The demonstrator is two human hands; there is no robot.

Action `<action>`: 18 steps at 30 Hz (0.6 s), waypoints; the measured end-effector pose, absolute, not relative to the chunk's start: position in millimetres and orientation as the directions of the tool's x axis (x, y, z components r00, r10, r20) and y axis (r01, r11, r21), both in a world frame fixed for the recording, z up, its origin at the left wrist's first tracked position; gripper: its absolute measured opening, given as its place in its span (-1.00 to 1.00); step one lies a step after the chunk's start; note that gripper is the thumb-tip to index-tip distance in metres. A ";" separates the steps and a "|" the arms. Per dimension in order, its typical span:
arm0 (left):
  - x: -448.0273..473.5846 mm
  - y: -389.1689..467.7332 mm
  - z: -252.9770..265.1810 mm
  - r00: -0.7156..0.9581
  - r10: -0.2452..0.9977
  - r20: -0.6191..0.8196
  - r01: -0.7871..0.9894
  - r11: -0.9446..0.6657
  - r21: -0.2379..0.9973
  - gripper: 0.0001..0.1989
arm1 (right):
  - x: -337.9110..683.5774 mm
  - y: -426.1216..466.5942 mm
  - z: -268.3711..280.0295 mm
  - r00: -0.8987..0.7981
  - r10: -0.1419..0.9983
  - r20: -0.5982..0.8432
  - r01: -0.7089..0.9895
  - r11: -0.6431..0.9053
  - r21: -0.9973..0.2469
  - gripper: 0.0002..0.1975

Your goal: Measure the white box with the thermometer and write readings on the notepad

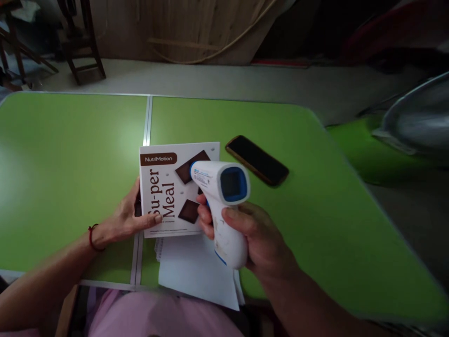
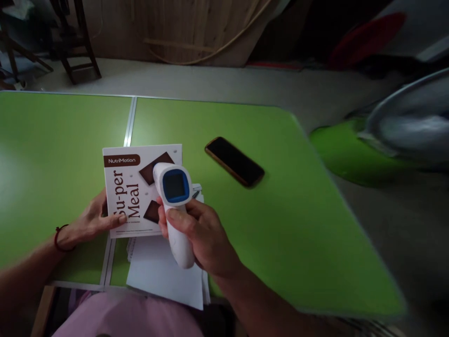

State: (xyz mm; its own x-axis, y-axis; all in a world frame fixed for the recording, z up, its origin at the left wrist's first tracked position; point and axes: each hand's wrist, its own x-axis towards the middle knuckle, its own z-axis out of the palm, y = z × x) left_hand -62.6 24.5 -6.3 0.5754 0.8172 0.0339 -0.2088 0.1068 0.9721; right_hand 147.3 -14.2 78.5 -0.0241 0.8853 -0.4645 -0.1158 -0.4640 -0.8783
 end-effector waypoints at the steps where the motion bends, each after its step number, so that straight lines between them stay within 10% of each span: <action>1: -62.7 24.5 -6.2 0.572 0.820 0.032 -0.202 0.103 0.974 -0.29 | 147.2 -14.1 78.6 -0.031 0.887 -0.460 -0.100 -0.461 -0.882 -0.61; 18: -63.9 25.4 -4.6 0.581 0.814 0.012 -0.194 0.123 0.973 -0.30 | 152.6 -22.4 67.0 -0.103 0.922 -0.373 -0.015 -0.376 -0.926 -0.71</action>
State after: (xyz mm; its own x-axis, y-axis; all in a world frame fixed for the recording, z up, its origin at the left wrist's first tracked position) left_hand -63.9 25.4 -4.6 0.5806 0.8141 0.0122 -0.1936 0.1234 0.9733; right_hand 152.6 -22.4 67.0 -0.1027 0.9221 -0.3730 -0.0152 -0.3764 -0.9263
